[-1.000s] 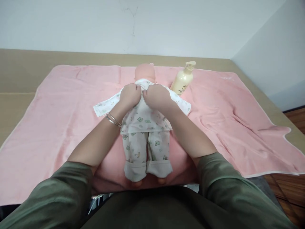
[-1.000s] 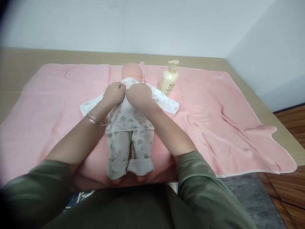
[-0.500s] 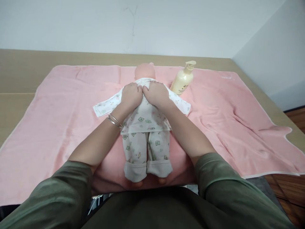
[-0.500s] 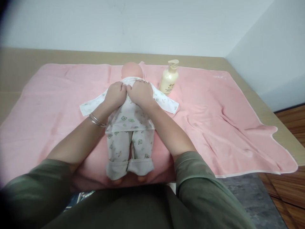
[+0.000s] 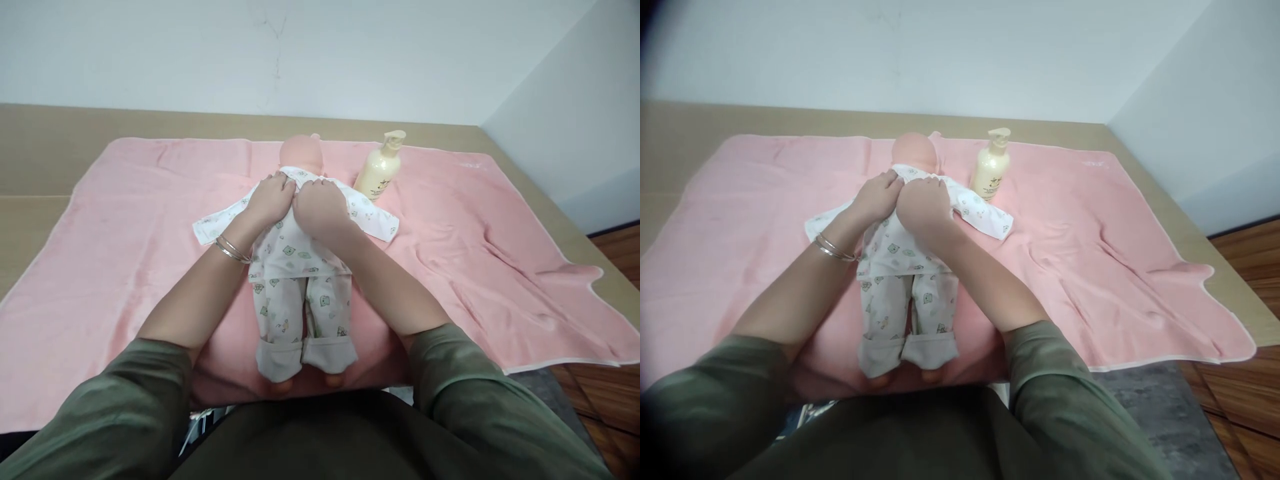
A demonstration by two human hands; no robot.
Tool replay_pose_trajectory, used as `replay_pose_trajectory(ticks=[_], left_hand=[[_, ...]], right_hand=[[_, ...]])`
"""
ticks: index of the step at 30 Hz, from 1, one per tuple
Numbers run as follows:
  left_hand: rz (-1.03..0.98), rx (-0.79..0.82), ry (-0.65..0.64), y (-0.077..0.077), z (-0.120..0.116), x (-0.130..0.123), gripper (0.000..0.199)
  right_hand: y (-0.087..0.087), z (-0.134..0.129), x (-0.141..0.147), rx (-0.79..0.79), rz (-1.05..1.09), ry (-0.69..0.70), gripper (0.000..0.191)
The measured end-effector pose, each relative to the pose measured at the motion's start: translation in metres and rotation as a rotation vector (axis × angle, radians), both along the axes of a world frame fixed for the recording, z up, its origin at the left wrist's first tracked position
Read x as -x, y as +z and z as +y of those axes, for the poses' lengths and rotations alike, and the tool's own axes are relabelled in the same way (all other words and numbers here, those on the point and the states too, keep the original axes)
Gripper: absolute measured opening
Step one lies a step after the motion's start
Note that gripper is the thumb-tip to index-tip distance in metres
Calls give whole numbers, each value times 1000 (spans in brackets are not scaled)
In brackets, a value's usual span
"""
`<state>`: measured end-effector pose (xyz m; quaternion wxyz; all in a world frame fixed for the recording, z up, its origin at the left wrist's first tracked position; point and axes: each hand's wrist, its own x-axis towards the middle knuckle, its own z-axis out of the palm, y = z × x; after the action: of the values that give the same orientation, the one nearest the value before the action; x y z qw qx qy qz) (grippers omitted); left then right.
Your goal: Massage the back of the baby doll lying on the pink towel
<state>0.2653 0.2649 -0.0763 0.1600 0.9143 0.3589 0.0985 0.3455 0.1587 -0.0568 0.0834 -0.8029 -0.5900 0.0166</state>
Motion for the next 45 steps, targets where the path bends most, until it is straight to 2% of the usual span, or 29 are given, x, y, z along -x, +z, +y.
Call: replay_pose_trajectory(ticks=[3, 6, 11, 13, 18, 23, 27, 31, 36, 45], left_hand=[[8, -22, 15, 0, -2, 1, 51], [36, -107, 34, 8, -19, 4, 53], [187, -119, -29, 26, -43, 12, 45], [203, -113, -35, 28, -43, 13, 45], [131, -59, -15, 20, -23, 9, 51], [72, 68, 12, 13, -3, 6, 50], [7, 89, 8, 6, 0, 6, 51], [-22, 43, 29, 1, -4, 3, 55], [-17, -2, 39, 0, -10, -1, 57], [-185, 8, 69, -21, 3, -5, 55]], right_hand=[[2, 1, -4, 21, -19, -26, 43], [3, 4, -22, 40, 21, -38, 46], [1, 8, -37, -1, 141, -206, 58], [0, 8, -34, 0, 90, -170, 57], [-2, 6, -27, 53, -104, -36, 54], [-2, 6, -12, 38, -96, -135, 55], [-2, 4, 1, 20, -134, -140, 44], [-2, 5, -10, 1, -73, -117, 44], [-2, 9, -29, -26, 106, -204, 50], [-12, 15, -29, -88, 118, -183, 56]])
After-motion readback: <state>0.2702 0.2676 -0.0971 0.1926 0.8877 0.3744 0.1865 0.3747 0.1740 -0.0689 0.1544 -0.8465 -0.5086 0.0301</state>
